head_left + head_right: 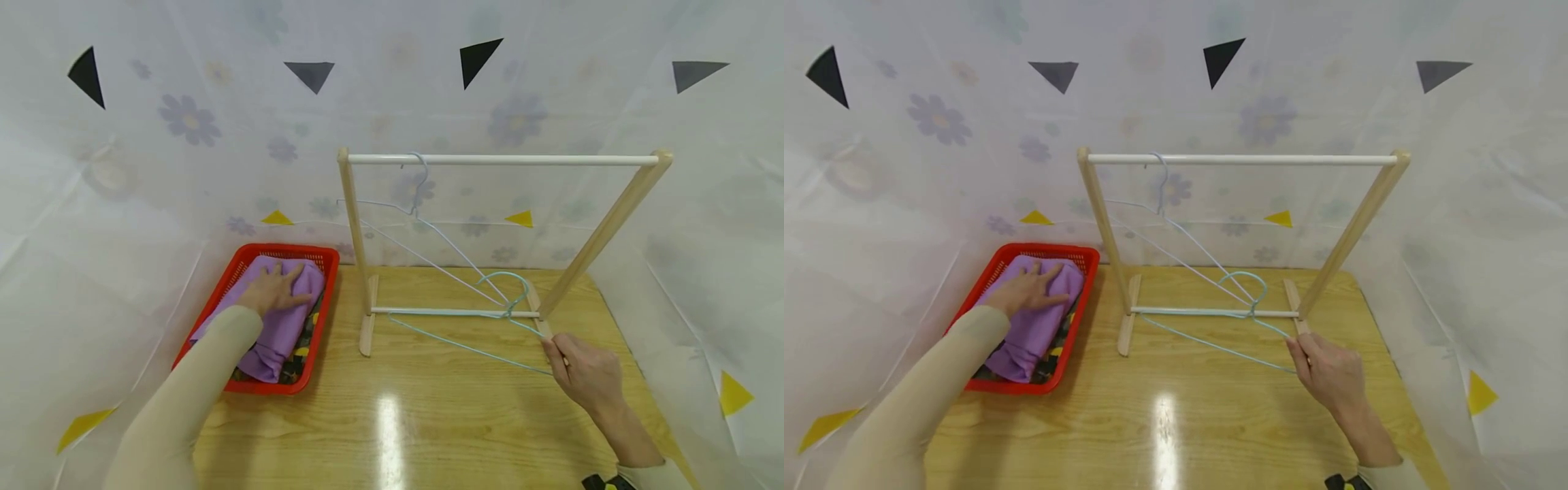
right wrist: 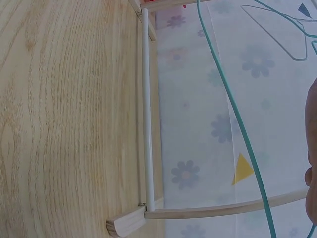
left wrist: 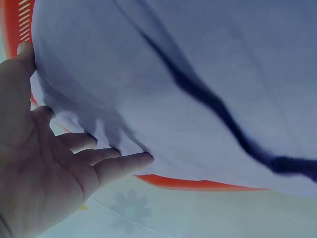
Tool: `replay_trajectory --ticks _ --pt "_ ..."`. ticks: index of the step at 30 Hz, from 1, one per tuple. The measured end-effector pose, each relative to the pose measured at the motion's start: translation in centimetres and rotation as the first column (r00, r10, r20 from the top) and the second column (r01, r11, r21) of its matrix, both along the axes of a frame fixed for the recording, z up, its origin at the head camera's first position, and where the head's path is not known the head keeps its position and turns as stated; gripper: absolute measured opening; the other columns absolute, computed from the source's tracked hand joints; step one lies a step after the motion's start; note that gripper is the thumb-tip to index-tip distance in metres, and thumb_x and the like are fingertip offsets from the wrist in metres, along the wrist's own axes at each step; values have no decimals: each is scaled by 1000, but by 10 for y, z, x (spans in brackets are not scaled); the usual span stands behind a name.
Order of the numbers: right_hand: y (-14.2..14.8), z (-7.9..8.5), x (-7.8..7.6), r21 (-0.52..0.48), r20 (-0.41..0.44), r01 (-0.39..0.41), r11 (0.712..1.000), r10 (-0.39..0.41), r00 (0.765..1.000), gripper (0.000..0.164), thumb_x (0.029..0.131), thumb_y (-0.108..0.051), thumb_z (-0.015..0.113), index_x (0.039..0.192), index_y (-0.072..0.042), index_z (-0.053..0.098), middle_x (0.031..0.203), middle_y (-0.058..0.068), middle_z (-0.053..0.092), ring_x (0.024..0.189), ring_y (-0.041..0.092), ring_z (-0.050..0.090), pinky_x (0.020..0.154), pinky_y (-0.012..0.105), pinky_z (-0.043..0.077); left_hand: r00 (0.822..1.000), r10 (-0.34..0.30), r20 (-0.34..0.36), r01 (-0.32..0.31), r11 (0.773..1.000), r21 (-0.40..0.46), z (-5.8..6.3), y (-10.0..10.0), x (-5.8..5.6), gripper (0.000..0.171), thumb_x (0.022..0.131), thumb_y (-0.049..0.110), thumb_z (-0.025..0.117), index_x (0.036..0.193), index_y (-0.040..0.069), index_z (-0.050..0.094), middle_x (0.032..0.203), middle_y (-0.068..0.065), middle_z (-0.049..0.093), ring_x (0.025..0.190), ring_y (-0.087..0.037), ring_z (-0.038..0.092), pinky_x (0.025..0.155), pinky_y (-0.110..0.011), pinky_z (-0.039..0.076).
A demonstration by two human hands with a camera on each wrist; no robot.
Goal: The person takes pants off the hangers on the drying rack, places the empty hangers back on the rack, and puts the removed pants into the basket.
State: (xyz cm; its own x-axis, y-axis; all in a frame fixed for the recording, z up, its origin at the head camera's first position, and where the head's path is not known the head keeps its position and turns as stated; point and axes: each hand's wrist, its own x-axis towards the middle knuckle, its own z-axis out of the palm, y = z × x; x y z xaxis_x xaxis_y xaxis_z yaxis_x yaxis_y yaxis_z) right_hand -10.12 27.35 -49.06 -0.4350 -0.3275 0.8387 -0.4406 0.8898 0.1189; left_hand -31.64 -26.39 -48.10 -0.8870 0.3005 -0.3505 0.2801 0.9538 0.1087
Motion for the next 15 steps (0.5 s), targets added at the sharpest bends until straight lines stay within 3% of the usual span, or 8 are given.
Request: replay_trajectory --ticks 6,15 --pt "0 -3 -1 4 0 -2 1000 2 1000 58 114 -44 39 63 -16 37 59 -16 17 49 -6 5 41 14 5 1000 -21 23 21 1000 -21 -11 -1 -2 90 105 58 50 169 6 15 162 -49 20 147 -70 27 121 -73 29" --pt "0 -5 -1 -10 19 -10 1000 10 1000 59 114 -44 38 63 -16 38 56 -15 21 56 -11 4 40 12 5 999 -6 32 6 1000 -15 -18 -1 -2 89 105 60 47 168 6 16 163 -48 20 147 -73 21 121 -76 26"
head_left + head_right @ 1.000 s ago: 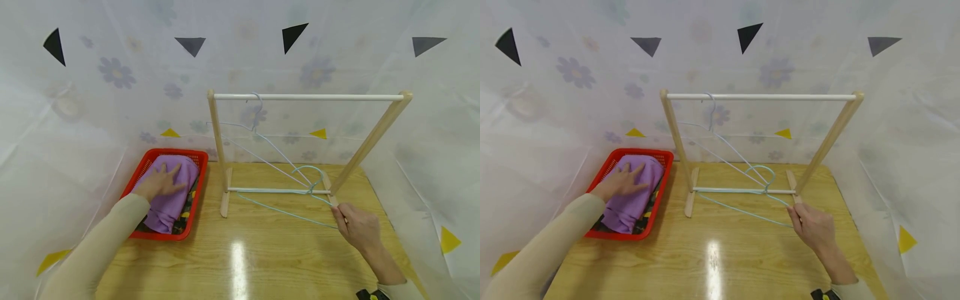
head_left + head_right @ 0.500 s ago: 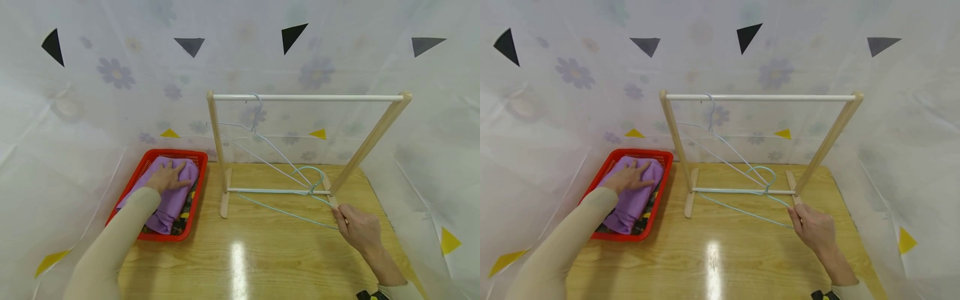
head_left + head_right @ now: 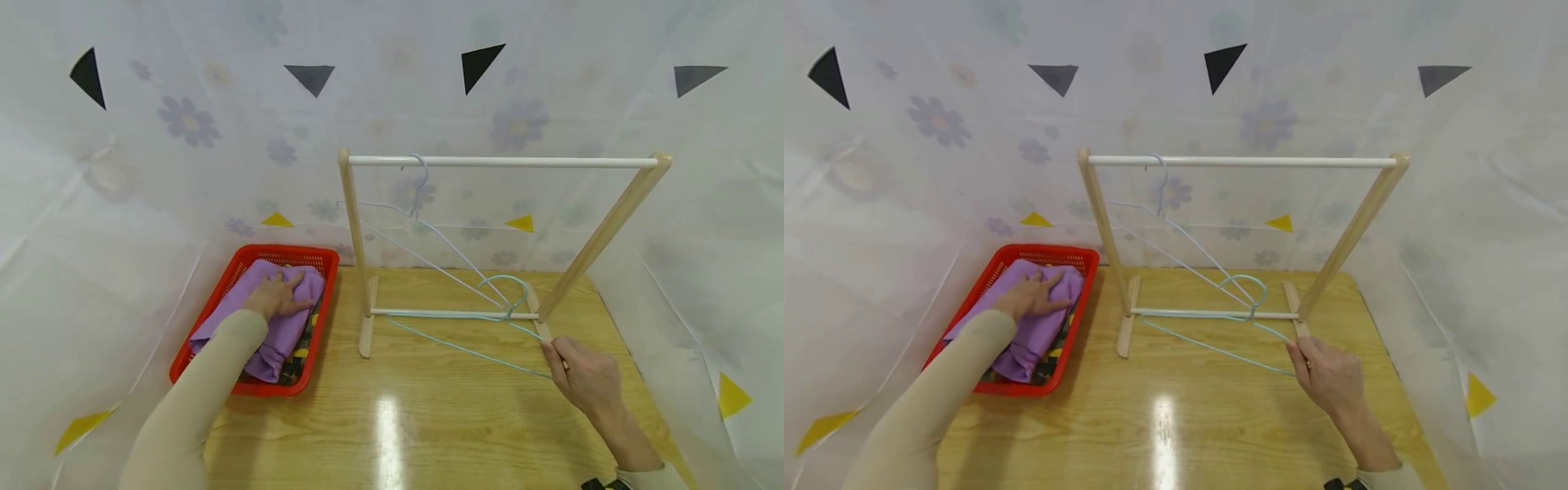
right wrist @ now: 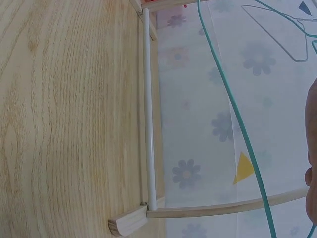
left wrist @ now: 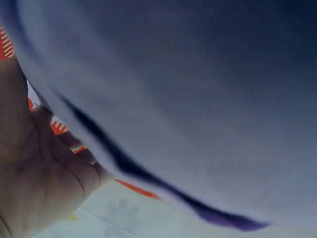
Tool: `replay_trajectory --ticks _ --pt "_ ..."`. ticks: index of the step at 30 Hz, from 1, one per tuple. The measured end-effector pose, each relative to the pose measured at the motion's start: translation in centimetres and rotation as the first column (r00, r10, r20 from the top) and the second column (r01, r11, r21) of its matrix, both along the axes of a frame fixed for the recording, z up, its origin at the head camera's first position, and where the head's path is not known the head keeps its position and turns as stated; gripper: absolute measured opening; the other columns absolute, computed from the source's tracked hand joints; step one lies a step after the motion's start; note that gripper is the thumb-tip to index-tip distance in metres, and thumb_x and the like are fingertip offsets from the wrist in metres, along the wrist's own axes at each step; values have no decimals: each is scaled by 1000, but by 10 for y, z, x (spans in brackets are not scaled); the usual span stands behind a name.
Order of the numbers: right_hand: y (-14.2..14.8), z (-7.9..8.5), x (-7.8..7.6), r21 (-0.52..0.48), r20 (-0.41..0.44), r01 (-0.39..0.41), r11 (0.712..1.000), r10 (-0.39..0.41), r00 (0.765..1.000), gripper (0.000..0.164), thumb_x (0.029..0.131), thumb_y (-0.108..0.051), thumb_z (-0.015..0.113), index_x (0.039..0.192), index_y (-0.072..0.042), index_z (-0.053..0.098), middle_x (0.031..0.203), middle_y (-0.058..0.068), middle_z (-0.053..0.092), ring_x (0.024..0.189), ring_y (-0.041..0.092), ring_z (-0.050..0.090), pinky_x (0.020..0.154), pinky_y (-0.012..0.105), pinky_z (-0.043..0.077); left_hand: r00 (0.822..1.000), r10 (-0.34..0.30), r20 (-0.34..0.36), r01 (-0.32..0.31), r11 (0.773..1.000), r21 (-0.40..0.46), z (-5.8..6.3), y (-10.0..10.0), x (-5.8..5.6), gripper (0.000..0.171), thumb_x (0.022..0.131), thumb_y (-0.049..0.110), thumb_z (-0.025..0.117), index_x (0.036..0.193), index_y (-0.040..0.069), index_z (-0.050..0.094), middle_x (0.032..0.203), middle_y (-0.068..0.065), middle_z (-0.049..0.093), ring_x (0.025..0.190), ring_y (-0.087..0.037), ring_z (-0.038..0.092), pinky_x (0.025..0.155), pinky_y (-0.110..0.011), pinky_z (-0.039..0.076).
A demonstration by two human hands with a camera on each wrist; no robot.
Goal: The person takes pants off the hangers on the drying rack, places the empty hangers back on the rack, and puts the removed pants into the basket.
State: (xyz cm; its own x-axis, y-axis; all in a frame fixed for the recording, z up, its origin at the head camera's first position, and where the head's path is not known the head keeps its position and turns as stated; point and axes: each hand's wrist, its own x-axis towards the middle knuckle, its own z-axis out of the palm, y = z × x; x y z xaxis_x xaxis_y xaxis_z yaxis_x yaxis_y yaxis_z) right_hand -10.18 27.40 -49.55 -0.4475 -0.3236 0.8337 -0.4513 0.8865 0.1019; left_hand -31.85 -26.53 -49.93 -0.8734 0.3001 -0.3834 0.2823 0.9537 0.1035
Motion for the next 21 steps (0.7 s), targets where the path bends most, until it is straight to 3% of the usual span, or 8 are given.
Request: replay_trajectory --ticks 4,6,10,13,17,21 --pt "1 3 1 11 3 2 1000 -2 1000 59 115 -44 37 63 -16 41 51 -12 28 52 -12 6 39 12 7 999 14 -41 -13 1000 22 0 2 1 89 104 60 48 168 5 19 162 -48 23 148 -71 26 121 -75 27" --pt "2 6 1 14 -3 -3 1000 3 1000 59 115 -44 37 63 -15 43 50 -10 31 51 -13 7 39 12 8 996 20 -90 -17 999 30 2 6 1 90 103 64 48 166 3 26 158 -48 30 144 -68 35 119 -74 33" --pt "5 13 1 6 -22 -22 1000 22 1000 58 115 -42 38 64 -13 43 50 -10 29 52 -11 7 39 13 8 980 26 -197 -17 999 51 7 21 1 96 99 75 46 157 -1 39 151 -40 47 136 -58 52 111 -68 46" --pt "7 19 3 -3 -36 -24 1000 24 999 59 114 -43 38 64 -12 42 51 -10 27 52 -10 7 38 14 8 963 15 -268 10 996 91 14 36 1 99 96 80 45 153 -1 44 149 -33 52 135 -52 54 110 -65 47" --pt "11 28 6 -25 -64 -22 999 20 998 60 114 -44 40 64 -11 45 49 -8 33 47 -8 12 35 18 10 919 -27 -393 95 983 155 22 57 4 94 94 79 52 149 2 49 149 -26 54 139 -48 52 115 -64 42" --pt "14 36 10 -82 -101 -45 996 36 994 63 113 -46 43 61 -10 47 48 -8 31 43 -5 14 33 23 11 860 -42 -508 163 967 195 28 77 7 86 95 75 55 142 4 53 142 -22 59 134 -44 55 110 -59 45"
